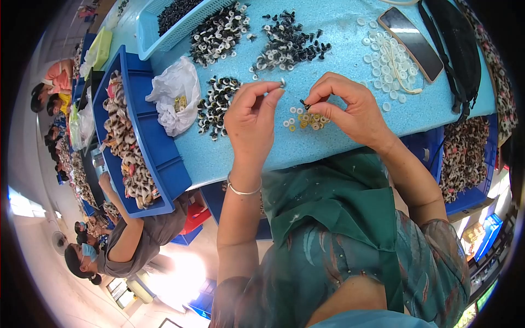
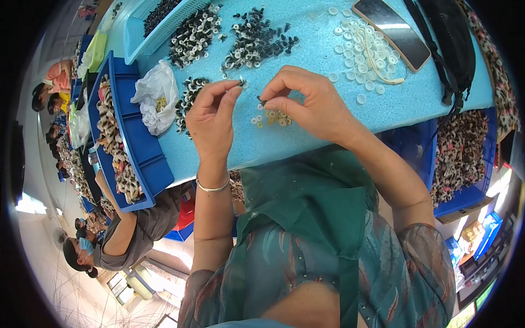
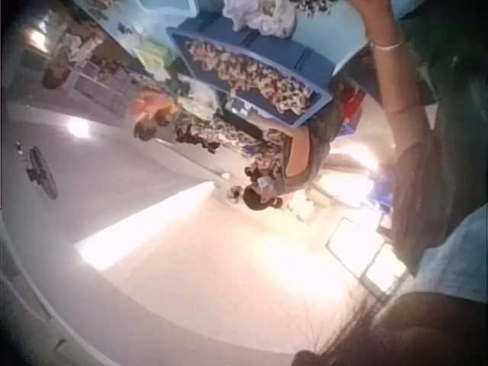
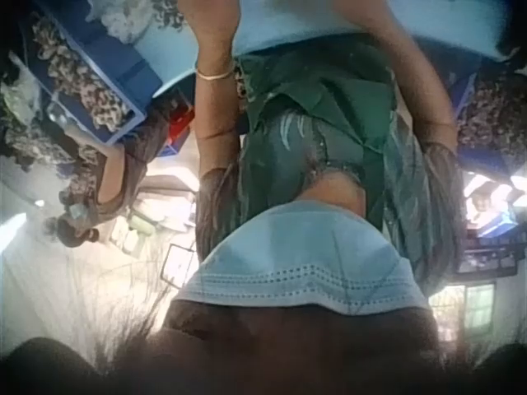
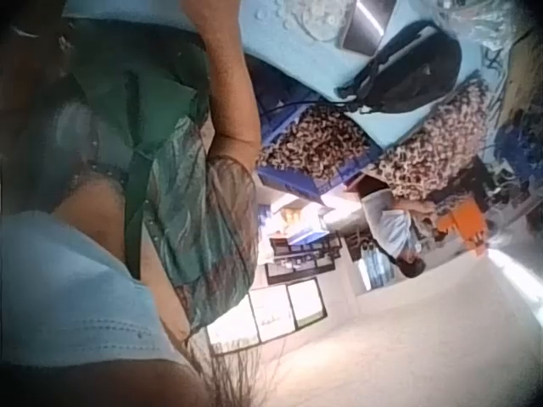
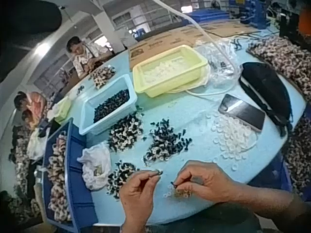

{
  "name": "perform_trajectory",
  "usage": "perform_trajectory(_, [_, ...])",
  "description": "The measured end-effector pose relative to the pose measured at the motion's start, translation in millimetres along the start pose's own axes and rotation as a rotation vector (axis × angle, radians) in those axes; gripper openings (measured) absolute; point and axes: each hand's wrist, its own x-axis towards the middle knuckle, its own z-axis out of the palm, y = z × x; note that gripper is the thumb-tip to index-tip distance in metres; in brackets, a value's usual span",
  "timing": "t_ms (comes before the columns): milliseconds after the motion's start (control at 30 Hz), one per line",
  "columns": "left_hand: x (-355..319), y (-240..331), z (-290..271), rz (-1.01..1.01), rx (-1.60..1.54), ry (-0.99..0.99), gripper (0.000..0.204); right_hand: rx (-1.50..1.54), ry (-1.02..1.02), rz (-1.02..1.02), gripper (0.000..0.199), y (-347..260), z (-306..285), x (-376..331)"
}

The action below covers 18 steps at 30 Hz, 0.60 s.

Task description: The person assembles small plastic fasteners by hand at a workbench.

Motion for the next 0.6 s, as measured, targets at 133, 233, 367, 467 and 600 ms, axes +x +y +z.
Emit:
perform_trajectory(133, [-9.6,10.5,-0.5,-0.317,-0.439,-0.061,0.016,0.004,-0.005,-0.019,0.008,-3.9,3.4,1.4])
perform_trajectory(233, [-12.9,7.9,-0.4,-0.374,-0.600,-0.106,0.016,0.016,-0.009,-0.002,0.008,-5.7,4.2,1.6])
perform_trajectory(367, [-16.7,-0.8,3.2,-0.436,-0.694,-0.169,0.019,-0.004,-0.010,-0.032,0.008,-4.4,1.7,0.6])
perform_trajectory(467, [-18.1,-2.4,4.8,-0.503,-0.808,-0.205,0.019,-0.053,-0.019,-0.062,0.012,-6.6,2.4,-2.2])
perform_trajectory(600, [-18.9,-3.5,6.4,-0.603,-0.987,-0.256,0.015,-0.093,0.020,-0.059,0.019,-9.9,5.6,-5.4])
